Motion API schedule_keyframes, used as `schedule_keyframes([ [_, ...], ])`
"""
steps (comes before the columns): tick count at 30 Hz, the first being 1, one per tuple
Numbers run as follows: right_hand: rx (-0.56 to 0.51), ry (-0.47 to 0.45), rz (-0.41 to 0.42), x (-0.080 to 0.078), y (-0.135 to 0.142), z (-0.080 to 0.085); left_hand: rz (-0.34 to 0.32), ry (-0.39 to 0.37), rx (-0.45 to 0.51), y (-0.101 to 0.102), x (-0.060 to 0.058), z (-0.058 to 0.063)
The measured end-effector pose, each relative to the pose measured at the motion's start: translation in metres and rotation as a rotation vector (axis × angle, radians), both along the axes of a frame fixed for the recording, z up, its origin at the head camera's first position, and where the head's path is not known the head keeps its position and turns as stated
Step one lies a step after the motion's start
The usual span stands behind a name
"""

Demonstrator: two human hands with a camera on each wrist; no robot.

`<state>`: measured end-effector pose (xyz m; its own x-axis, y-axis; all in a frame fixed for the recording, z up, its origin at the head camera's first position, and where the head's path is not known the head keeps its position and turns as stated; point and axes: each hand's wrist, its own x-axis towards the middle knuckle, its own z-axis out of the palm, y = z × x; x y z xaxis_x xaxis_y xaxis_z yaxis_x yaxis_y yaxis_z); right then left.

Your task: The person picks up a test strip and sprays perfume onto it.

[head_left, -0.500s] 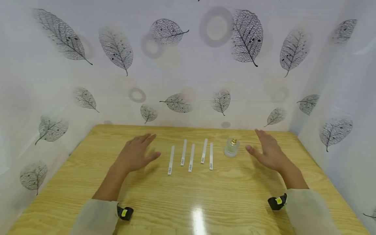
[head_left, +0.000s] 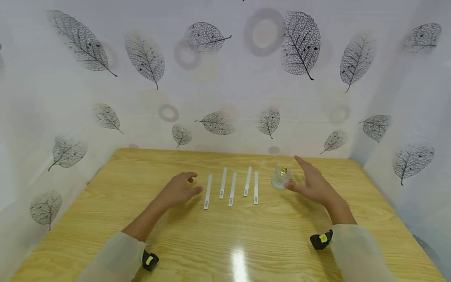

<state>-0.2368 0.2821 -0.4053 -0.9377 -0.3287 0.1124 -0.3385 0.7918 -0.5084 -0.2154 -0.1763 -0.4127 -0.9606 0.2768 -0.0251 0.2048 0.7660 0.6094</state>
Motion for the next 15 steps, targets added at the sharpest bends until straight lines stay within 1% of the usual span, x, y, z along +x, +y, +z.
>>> schedule_keyframes([
  [2,-0.017,-0.001,0.001,-0.002,-0.004,-0.002,0.028,-0.018,0.036,0.004,0.0,-0.001],
  [8,-0.058,-0.002,-0.011,-0.006,-0.013,-0.007,0.148,-0.144,0.179,0.016,0.0,-0.001],
  [10,-0.071,-0.001,-0.018,-0.007,-0.016,-0.008,0.174,-0.188,0.232,0.02,0.0,-0.002],
  [11,-0.077,0.0,-0.021,-0.008,-0.017,-0.009,0.184,-0.213,0.265,0.021,0.001,-0.002],
  [13,-0.087,-0.004,-0.031,-0.01,-0.019,-0.011,0.186,-0.252,0.302,0.024,0.002,-0.003],
  [15,-0.108,-0.019,-0.04,-0.011,-0.022,-0.011,0.184,-0.271,0.312,0.027,0.002,-0.003],
])
